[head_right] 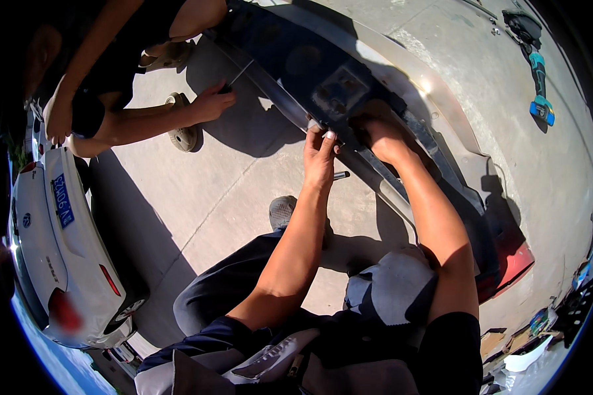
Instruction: The person uses a socket wrench and a screwdriver to remove or install parts on a car bumper while it is placed on the ground outdoors.
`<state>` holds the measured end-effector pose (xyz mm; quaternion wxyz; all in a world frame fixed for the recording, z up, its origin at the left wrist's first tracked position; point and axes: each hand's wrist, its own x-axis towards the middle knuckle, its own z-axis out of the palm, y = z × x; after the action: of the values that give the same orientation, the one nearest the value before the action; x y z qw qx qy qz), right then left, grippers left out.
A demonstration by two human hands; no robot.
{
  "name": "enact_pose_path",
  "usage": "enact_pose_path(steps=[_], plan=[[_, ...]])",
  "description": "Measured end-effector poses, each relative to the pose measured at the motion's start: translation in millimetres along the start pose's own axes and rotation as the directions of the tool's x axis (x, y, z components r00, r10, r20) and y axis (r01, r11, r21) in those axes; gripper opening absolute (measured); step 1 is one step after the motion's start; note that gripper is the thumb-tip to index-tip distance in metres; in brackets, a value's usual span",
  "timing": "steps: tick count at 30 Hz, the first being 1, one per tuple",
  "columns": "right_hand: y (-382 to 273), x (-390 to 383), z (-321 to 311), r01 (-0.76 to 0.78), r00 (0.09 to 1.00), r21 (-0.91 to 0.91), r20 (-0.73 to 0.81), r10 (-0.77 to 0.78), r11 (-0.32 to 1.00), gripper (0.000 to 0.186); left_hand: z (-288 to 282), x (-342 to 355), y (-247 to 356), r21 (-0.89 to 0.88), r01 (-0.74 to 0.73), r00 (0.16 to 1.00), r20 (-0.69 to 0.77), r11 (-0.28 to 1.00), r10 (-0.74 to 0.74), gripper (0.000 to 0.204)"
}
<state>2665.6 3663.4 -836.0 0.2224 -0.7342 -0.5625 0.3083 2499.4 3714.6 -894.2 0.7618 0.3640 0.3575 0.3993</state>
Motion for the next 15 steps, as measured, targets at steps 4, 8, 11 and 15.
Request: enact_pose_path(steps=[4,8,11,15], plan=[[9,1,7,-0.003,1.0,0.147,0.008,0.002,0.989,0.036,-4,3,2,0.067,0.052,0.999,0.008,0.996,-0.052,0.017],[11,-2,6,0.005,1.0,0.148,-0.008,-0.004,0.989,0.037,5,0,6,-0.01,0.017,1.0,-0.02,1.0,-0.017,0.016],[16,0,12,0.013,1.0,0.216,-0.011,-0.011,0.976,0.037,5,1,7,-0.096,0.029,1.0,-0.003,0.995,-0.03,0.016],[15,2,14,0.031,0.999,0.218,-0.018,-0.028,0.976,0.036,-3,4,6,-0.022,0.036,0.999,0.009,0.999,-0.036,0.017]])
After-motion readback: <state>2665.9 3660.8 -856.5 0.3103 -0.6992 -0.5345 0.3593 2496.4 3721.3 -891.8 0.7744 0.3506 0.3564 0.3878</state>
